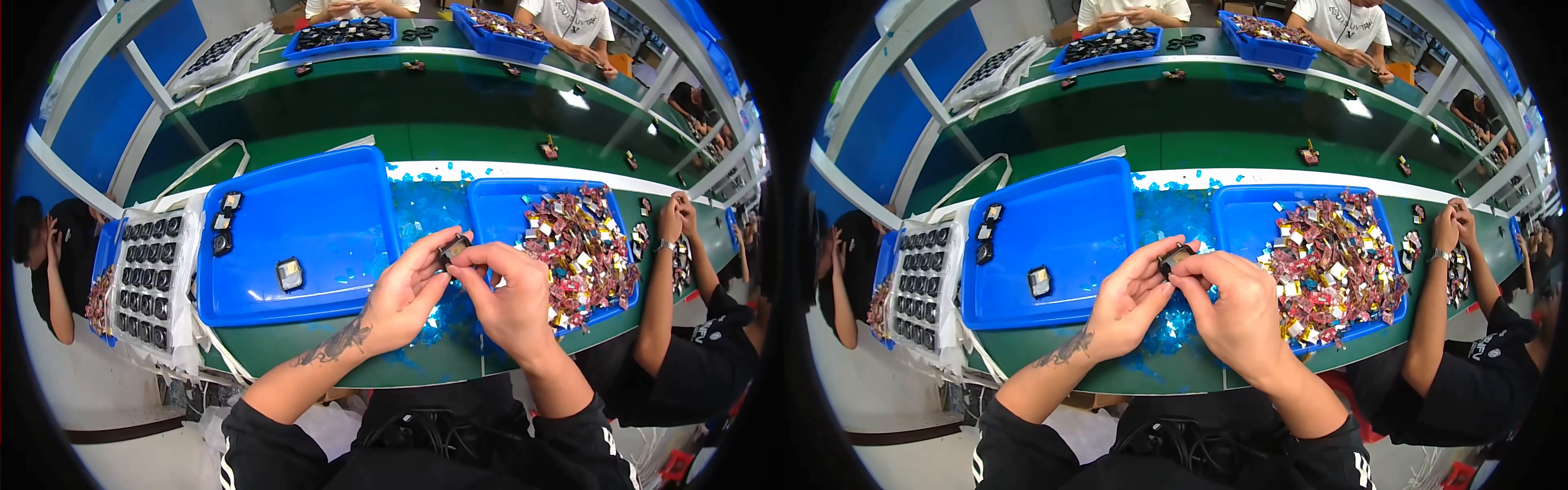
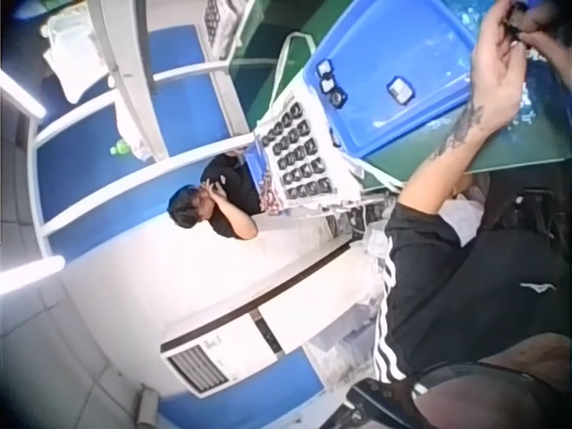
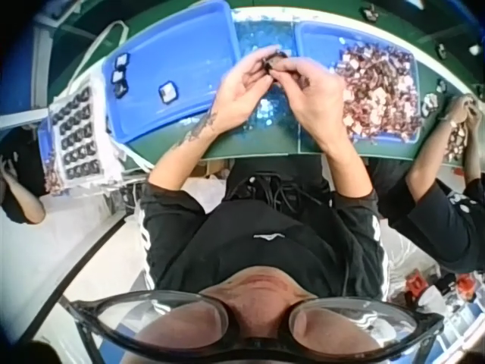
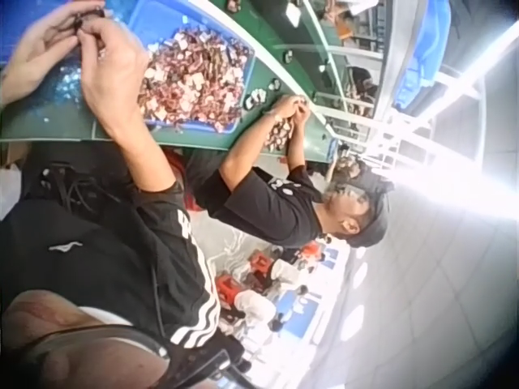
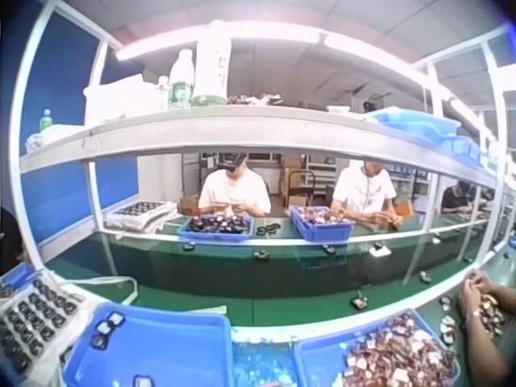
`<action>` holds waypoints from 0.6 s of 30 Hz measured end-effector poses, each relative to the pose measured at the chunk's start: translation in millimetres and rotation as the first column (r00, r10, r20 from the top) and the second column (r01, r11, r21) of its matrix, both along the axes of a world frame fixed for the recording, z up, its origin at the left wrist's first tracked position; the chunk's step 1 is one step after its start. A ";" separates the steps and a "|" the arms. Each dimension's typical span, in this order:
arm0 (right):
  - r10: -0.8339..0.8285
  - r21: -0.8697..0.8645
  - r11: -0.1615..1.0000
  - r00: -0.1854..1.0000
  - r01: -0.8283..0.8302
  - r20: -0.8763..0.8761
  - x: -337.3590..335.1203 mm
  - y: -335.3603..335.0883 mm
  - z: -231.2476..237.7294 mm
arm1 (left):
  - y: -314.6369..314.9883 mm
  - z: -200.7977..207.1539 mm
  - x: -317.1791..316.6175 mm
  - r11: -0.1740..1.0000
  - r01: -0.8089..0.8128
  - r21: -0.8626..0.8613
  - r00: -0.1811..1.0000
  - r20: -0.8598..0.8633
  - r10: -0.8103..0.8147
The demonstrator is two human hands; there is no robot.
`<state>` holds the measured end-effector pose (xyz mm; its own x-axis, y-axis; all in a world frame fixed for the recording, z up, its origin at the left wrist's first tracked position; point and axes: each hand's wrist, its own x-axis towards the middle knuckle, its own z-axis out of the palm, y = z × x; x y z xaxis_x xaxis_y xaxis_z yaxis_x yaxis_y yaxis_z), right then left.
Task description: Assemble small electronic components by hand at a factory workstation.
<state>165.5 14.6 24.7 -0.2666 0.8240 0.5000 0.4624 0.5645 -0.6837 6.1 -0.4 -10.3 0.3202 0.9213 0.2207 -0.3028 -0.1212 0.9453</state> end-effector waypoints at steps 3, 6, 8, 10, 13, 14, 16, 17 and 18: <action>-0.002 -0.034 0.999 1.000 0.001 -0.028 -1.6 -1.0 1.9 | -0.6 0.8 0.3 1.000 -0.015 -0.010 1.000 -0.002 0.015; 0.002 -0.051 0.999 0.998 -0.006 -0.066 -2.2 -0.1 -0.6 | -1.6 1.8 0.2 1.000 -0.019 -0.024 1.000 0.000 0.019; 0.010 -0.080 0.997 0.993 -0.020 -0.120 -2.7 -0.4 -0.9 | -2.2 2.9 0.3 1.000 -0.021 -0.013 1.000 0.010 0.022; 0.001 -0.097 0.995 0.990 -0.015 -0.139 -3.6 0.7 -2.8 | -1.2 -0.1 -0.1 1.000 -0.013 -0.002 1.000 0.005 0.013; -0.010 -0.108 0.994 0.990 -0.005 -0.138 -3.3 1.5 -5.2 | -1.7 -0.5 0.1 1.000 -0.006 0.007 1.000 0.001 0.006; -0.014 -0.105 0.995 0.993 0.002 -0.116 -2.9 1.6 -5.7 | -2.0 -0.3 0.4 1.000 -0.007 0.002 1.000 0.002 0.007; -0.014 -0.136 0.991 0.993 -0.002 -0.115 -3.2 0.6 -5.0 | -2.6 -2.2 0.8 1.000 -0.012 0.009 1.000 0.003 0.012; -0.015 -0.166 0.986 0.993 -0.004 -0.114 -3.1 0.1 -4.9 | -2.9 -3.4 1.2 1.000 -0.016 0.016 1.000 0.004 0.015; -0.017 -0.166 0.986 0.993 -0.002 -0.114 -2.8 0.6 -4.8 | -2.7 -4.2 1.8 1.000 -0.014 0.015 1.000 0.004 0.014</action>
<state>162.7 15.2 19.9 -0.2089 0.8997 0.3832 0.3789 0.4357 -0.8164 7.9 -3.1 -14.5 0.3063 0.9222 0.2361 -0.3046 -0.1400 0.9421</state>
